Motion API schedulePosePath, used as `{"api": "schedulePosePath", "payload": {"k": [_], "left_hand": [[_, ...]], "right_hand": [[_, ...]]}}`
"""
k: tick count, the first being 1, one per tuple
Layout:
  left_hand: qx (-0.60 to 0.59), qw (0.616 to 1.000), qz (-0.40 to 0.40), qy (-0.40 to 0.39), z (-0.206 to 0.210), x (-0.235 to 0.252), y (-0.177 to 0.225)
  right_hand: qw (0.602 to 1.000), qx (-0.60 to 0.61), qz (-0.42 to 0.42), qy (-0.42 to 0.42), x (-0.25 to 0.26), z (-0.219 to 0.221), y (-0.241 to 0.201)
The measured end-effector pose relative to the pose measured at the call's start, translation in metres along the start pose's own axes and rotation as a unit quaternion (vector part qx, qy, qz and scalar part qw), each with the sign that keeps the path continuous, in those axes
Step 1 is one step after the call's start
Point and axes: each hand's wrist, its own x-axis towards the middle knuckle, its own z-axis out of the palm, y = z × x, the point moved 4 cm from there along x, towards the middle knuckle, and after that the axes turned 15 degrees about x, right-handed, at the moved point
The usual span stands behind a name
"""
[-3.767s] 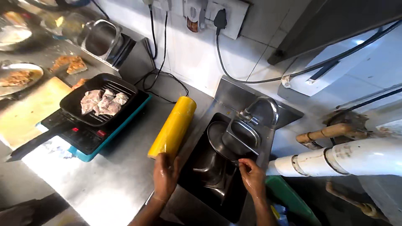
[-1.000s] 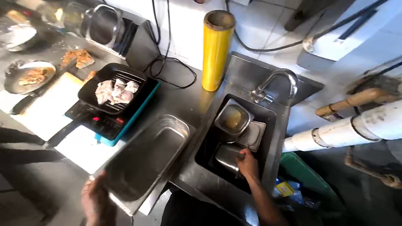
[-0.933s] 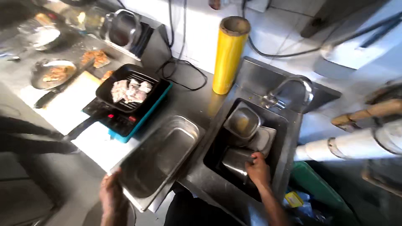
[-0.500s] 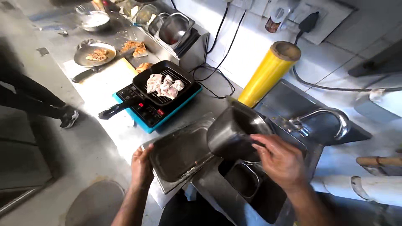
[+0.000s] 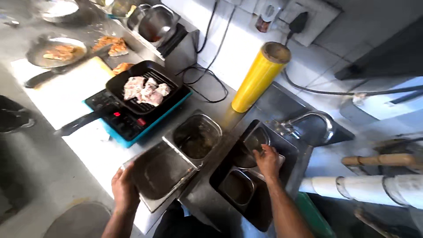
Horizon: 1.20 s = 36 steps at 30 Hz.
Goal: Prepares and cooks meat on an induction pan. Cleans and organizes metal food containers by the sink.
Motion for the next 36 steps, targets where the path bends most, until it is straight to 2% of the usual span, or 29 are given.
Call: {"api": "schedulePosePath", "payload": {"k": [2, 5, 7, 11, 18, 19, 21, 23, 26, 30, 32, 34, 36], "left_hand": [[-0.003, 1.000, -0.010, 0.016, 0.010, -0.006, -0.009], [0.001, 0.998, -0.052, 0.021, 0.016, -0.017, -0.014], [0.025, 0.995, -0.101, -0.009, 0.018, -0.025, -0.013], [0.021, 0.982, -0.161, -0.097, 0.020, -0.033, -0.007], [-0.019, 0.973, -0.137, -0.184, 0.048, -0.023, -0.002], [-0.022, 0.973, -0.135, -0.186, 0.053, -0.022, -0.001], [-0.025, 0.973, -0.129, -0.189, 0.061, -0.021, 0.001], [-0.029, 0.973, -0.129, -0.190, 0.064, -0.020, 0.004], [-0.012, 0.972, -0.131, -0.193, 0.065, -0.020, 0.012], [0.005, 0.974, -0.130, -0.187, 0.066, -0.022, 0.015], [0.006, 0.973, -0.133, -0.189, 0.065, -0.021, 0.017], [0.002, 0.972, -0.139, -0.192, 0.065, -0.020, 0.016], [-0.014, 0.971, -0.139, -0.195, 0.065, -0.021, 0.017]], "right_hand": [[0.996, -0.054, 0.043, -0.048, 0.011, 0.020, 0.029], [0.989, -0.123, -0.010, -0.081, 0.021, 0.049, 0.035], [0.990, -0.115, -0.047, -0.073, 0.029, 0.045, 0.027], [0.997, -0.015, -0.057, -0.054, 0.015, 0.001, 0.006], [0.975, 0.040, -0.213, -0.057, -0.038, -0.102, -0.026], [0.977, 0.075, -0.197, -0.045, -0.043, -0.112, -0.030], [0.965, 0.247, -0.090, -0.004, -0.046, -0.124, -0.024], [0.895, 0.439, 0.047, 0.058, -0.046, -0.124, -0.007], [0.809, 0.553, 0.149, 0.135, -0.048, -0.117, 0.015], [0.743, 0.626, 0.159, 0.173, -0.052, -0.114, 0.022], [0.729, 0.643, 0.154, 0.174, -0.053, -0.114, 0.021], [0.740, 0.643, 0.122, 0.156, -0.055, -0.118, 0.011], [0.782, 0.611, 0.045, 0.113, -0.055, -0.125, -0.007]]}}
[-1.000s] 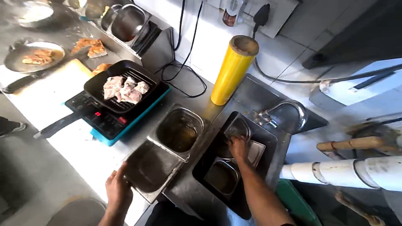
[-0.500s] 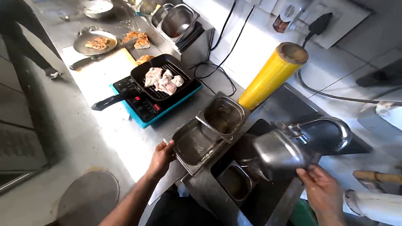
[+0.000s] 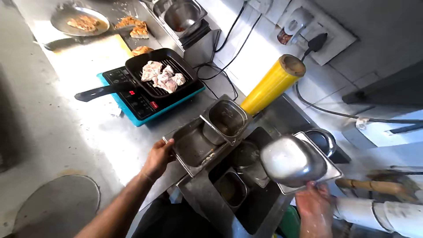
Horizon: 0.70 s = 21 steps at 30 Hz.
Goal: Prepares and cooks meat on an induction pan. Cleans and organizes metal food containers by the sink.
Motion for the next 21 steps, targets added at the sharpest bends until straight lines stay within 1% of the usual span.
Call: {"api": "schedulePosePath", "payload": {"k": [2, 4, 6, 8, 9, 10, 12, 14, 16, 18, 21], "left_hand": [[-0.010, 1.000, 0.014, -0.003, 0.005, -0.005, 0.007], [-0.005, 1.000, 0.027, -0.004, 0.012, -0.011, 0.018], [0.004, 0.999, 0.035, -0.014, 0.019, -0.015, 0.030], [0.009, 0.999, 0.040, -0.026, 0.024, -0.017, 0.039], [0.009, 0.999, 0.042, -0.029, 0.026, -0.017, 0.041], [0.008, 0.999, 0.042, -0.030, 0.026, -0.017, 0.041], [-0.008, 0.999, 0.036, -0.025, 0.023, -0.016, 0.034], [-0.055, 0.998, 0.001, -0.013, 0.018, -0.013, 0.021], [-0.108, 0.993, -0.048, -0.007, 0.010, -0.005, 0.003], [-0.122, 0.990, -0.066, -0.003, 0.007, 0.002, -0.012], [-0.112, 0.991, -0.067, 0.008, 0.007, 0.005, -0.023]], "right_hand": [[0.995, -0.016, -0.033, -0.097, -0.002, 0.029, -0.011], [0.981, -0.012, -0.032, -0.190, -0.008, 0.066, -0.016], [0.964, -0.004, -0.034, -0.263, -0.014, 0.107, -0.008], [0.941, -0.033, -0.067, -0.329, -0.020, 0.144, 0.012], [0.923, -0.080, -0.096, -0.364, -0.024, 0.161, 0.025], [0.896, -0.140, -0.136, -0.399, -0.030, 0.176, 0.039], [0.822, -0.230, -0.225, -0.469, -0.040, 0.198, 0.069], [0.741, -0.283, -0.276, -0.543, -0.051, 0.206, 0.096], [0.681, -0.331, -0.296, -0.583, -0.059, 0.206, 0.117], [0.648, -0.367, -0.277, -0.607, -0.063, 0.201, 0.129], [0.621, -0.394, -0.276, -0.619, -0.068, 0.202, 0.132]]}}
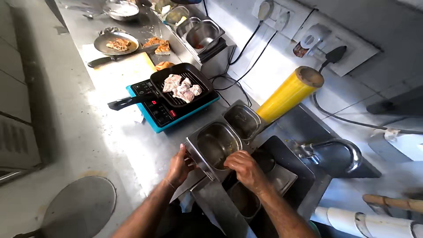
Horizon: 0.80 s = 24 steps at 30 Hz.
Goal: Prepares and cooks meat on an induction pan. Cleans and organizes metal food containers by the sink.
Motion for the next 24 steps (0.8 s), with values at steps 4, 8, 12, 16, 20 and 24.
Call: {"api": "schedulePosePath", "payload": {"k": [4, 8, 12, 16, 20, 24], "left_hand": [[0.026, 0.999, 0.024, -0.002, 0.002, -0.003, 0.002], [0.044, 0.998, 0.053, 0.008, 0.004, -0.008, 0.006], [0.051, 0.997, 0.056, 0.034, -0.003, 0.000, 0.004], [0.075, 0.995, 0.067, 0.023, -0.008, -0.002, 0.011], [0.113, 0.991, 0.071, 0.026, -0.003, -0.005, 0.010], [0.134, 0.987, 0.081, 0.027, -0.006, -0.006, 0.008]], "right_hand": [[0.999, -0.008, -0.045, -0.001, 0.015, -0.007, -0.010], [0.996, 0.045, -0.058, 0.044, 0.026, -0.051, -0.035], [0.994, -0.046, -0.034, 0.094, 0.035, -0.108, -0.010], [0.995, -0.095, -0.006, 0.014, 0.032, -0.116, 0.065], [0.982, -0.067, 0.087, -0.156, 0.029, -0.101, 0.091], [0.982, -0.029, 0.165, 0.087, -0.016, -0.124, 0.088]]}}
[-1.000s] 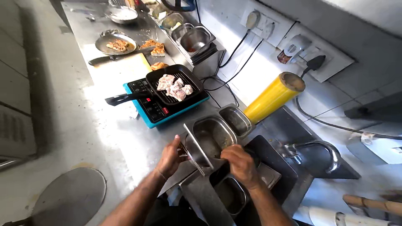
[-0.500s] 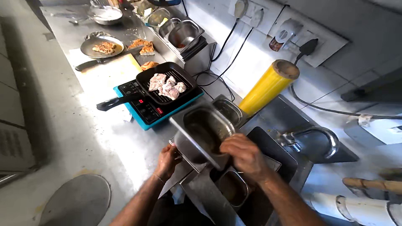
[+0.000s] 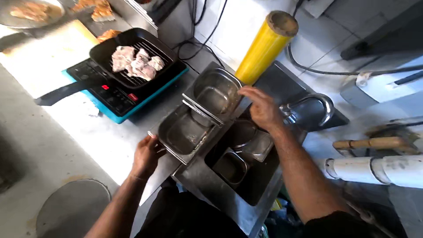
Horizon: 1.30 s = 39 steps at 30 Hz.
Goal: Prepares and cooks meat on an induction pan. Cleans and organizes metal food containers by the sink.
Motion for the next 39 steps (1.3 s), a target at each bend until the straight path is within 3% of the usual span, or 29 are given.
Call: {"api": "schedulePosePath", "payload": {"k": [2, 4, 7, 10, 13, 18, 20, 24, 26, 27, 29, 30, 31, 33, 36, 39], "left_hand": [[0.007, 1.000, 0.007, -0.014, -0.004, -0.001, -0.002], [0.020, 1.000, 0.012, -0.019, -0.008, 0.001, -0.003], [0.051, 0.998, 0.016, -0.018, -0.011, 0.004, -0.002], [0.061, 0.998, 0.016, -0.011, -0.010, 0.001, -0.002], [0.060, 0.998, 0.014, -0.010, -0.007, 0.000, -0.004], [0.080, 0.996, 0.023, -0.023, -0.012, 0.007, -0.003], [0.085, 0.996, 0.023, -0.025, -0.013, 0.007, -0.005], [0.084, 0.996, 0.024, -0.021, -0.014, 0.008, -0.009], [0.094, 0.995, 0.026, -0.007, -0.015, 0.007, -0.007], [0.101, 0.995, 0.027, -0.001, -0.015, 0.006, -0.006], [0.130, 0.991, 0.035, 0.019, -0.015, 0.004, -0.005], [0.174, 0.982, 0.059, 0.040, -0.018, 0.005, -0.002], [0.245, 0.962, 0.103, 0.063, -0.022, 0.003, 0.004], [0.401, 0.881, 0.226, 0.109, -0.023, -0.006, 0.026], [0.504, 0.759, 0.396, 0.117, 0.011, -0.016, 0.081], [0.517, 0.710, 0.473, 0.074, 0.060, 0.003, 0.139]], "right_hand": [[0.972, -0.042, 0.187, 0.139, -0.050, -0.007, 0.048], [0.905, -0.046, 0.401, 0.134, -0.112, 0.006, 0.100], [0.804, -0.103, 0.563, 0.163, -0.192, 0.028, 0.124], [0.703, -0.068, 0.688, 0.166, -0.226, 0.050, 0.127], [0.687, 0.004, 0.694, 0.214, -0.228, 0.053, 0.132], [0.768, 0.090, 0.541, 0.331, -0.186, 0.000, 0.125], [0.782, 0.115, 0.503, 0.350, -0.168, -0.022, 0.121], [0.720, 0.343, 0.482, 0.364, -0.186, 0.004, 0.128], [0.772, 0.215, 0.557, 0.217, -0.217, 0.051, 0.132], [0.789, 0.131, 0.596, 0.079, -0.230, 0.080, 0.129], [0.770, 0.032, 0.620, -0.145, -0.252, 0.135, 0.123], [0.769, 0.001, 0.610, -0.190, -0.253, 0.150, 0.120], [0.775, -0.020, 0.595, -0.210, -0.250, 0.155, 0.118], [0.798, -0.032, 0.552, -0.240, -0.247, 0.151, 0.120], [0.817, -0.035, 0.489, -0.303, -0.237, 0.134, 0.111], [0.830, -0.052, 0.473, -0.292, -0.218, 0.096, 0.086]]}}
